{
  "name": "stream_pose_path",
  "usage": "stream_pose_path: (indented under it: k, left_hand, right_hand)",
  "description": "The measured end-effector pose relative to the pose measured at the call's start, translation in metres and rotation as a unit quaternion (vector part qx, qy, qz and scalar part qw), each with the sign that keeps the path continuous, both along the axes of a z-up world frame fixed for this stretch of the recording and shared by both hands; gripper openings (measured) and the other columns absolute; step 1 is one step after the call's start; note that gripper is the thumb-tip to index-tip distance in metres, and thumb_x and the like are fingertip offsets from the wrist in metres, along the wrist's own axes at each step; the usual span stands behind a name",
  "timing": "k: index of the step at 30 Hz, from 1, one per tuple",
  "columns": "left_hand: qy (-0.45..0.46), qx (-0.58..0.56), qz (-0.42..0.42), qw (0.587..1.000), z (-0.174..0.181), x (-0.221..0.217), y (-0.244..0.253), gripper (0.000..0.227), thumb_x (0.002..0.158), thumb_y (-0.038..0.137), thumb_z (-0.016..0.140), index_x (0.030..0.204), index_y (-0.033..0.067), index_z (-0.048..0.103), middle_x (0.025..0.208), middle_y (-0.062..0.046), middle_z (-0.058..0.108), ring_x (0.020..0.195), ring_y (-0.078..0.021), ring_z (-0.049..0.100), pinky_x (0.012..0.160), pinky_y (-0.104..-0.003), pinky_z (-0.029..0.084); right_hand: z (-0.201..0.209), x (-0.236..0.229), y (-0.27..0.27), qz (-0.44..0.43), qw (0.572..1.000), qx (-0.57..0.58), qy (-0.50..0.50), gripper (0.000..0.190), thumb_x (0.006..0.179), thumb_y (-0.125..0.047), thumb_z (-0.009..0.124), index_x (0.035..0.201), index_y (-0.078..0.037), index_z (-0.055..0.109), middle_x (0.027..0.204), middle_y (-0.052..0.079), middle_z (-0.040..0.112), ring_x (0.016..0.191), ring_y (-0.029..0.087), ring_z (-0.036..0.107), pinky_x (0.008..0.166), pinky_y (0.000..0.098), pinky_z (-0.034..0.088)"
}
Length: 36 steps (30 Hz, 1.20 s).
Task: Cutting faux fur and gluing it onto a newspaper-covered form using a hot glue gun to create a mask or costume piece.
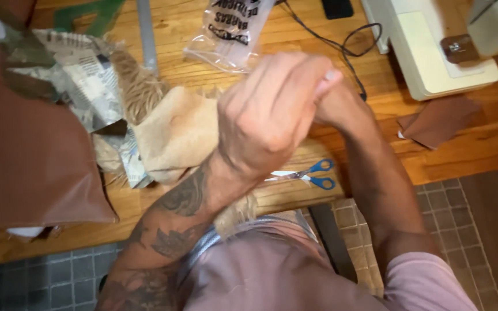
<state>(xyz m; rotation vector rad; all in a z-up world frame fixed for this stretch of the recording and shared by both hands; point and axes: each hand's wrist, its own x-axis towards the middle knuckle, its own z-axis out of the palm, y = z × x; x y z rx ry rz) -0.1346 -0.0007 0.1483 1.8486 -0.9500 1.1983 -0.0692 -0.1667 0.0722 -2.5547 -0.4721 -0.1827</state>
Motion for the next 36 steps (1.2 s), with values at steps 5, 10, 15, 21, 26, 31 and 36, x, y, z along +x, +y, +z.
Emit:
stream_pose_path:
  k: [5,10,15,21,26,31,36]
  left_hand:
    - [0.039,-0.026,-0.219,0.975,-0.024,-0.002,-0.027,0.008,0.102,0.002,0.067,0.11,-0.0013,0.068,0.103,-0.017,0.076,0.093,-0.0286,0.079,0.084,-0.036,0.071]
    - [0.083,0.058,-0.237,0.966,-0.056,-0.001,-0.035,0.043,0.104,0.02,0.08,0.134,0.0012,0.055,0.116,-0.016,0.069,0.106,-0.0318,0.073,0.096,-0.041,0.061]
    - [0.176,0.048,-0.207,0.961,-0.096,0.013,-0.02,0.037,0.105,0.038,0.061,0.126,0.0088,0.063,0.103,-0.008,0.066,0.085,-0.0285,0.071,0.071,-0.041,0.06]
    - [0.339,0.042,-0.18,0.922,-0.138,0.036,-0.004,0.024,0.1,0.034,0.064,0.109,0.0115,0.07,0.086,-0.009,0.066,0.076,-0.0336,0.072,0.066,-0.045,0.057]
    - [0.414,0.054,-0.064,0.906,-0.157,0.045,0.006,0.035,0.099,0.042,0.054,0.099,0.0135,0.076,0.089,-0.009,0.074,0.087,-0.0293,0.069,0.079,-0.041,0.05]
    - [0.603,-0.27,-0.37,0.654,-0.174,0.057,-0.013,0.075,0.087,0.032,0.074,0.153,0.0058,0.049,0.146,-0.008,0.059,0.128,-0.0177,0.059,0.113,-0.032,0.047]
    - [0.525,-0.392,-0.413,0.632,-0.178,0.061,-0.012,0.037,0.091,0.039,0.079,0.11,0.0078,0.071,0.099,0.0,0.071,0.089,-0.0078,0.062,0.079,-0.02,0.049]
  right_hand:
    - [-0.022,-0.052,-0.069,-0.038,0.999,-0.012,-0.033,0.03,0.112,-0.032,0.052,0.13,-0.011,0.064,0.079,0.004,0.06,0.06,0.021,0.056,0.049,0.0345,0.047]
    - [-0.047,-0.064,-0.108,-0.145,0.978,-0.101,-0.112,0.02,0.109,-0.014,0.063,0.126,-0.006,0.068,0.083,0.024,0.07,0.067,0.041,0.065,0.053,0.0511,0.044]
    - [-0.107,-0.057,-0.146,-0.154,0.949,-0.253,-0.107,0.038,0.083,-0.024,0.081,0.115,-0.008,0.069,0.088,0.018,0.061,0.087,0.043,0.061,0.071,0.051,0.049]
    - [-0.089,-0.047,-0.126,-0.048,0.986,-0.107,-0.121,0.037,0.087,-0.019,0.083,0.121,-0.011,0.071,0.091,0.018,0.071,0.093,0.041,0.065,0.084,0.0503,0.053]
    - [-0.087,-0.041,-0.11,0.016,0.993,0.028,-0.116,0.037,0.098,-0.016,0.076,0.128,0.003,0.069,0.113,0.023,0.07,0.101,0.038,0.065,0.093,0.0421,0.047]
    - [-0.112,-0.032,-0.09,-0.04,0.951,0.305,-0.007,0.027,0.111,-0.014,0.06,0.135,-0.002,0.055,0.099,0.005,0.055,0.081,0.009,0.047,0.075,0.0241,0.041]
    - [-0.107,-0.047,-0.02,-0.046,0.946,0.32,-0.039,0.032,0.109,-0.026,0.063,0.129,-0.002,0.054,0.1,0.004,0.056,0.086,0.012,0.052,0.078,0.0256,0.043]
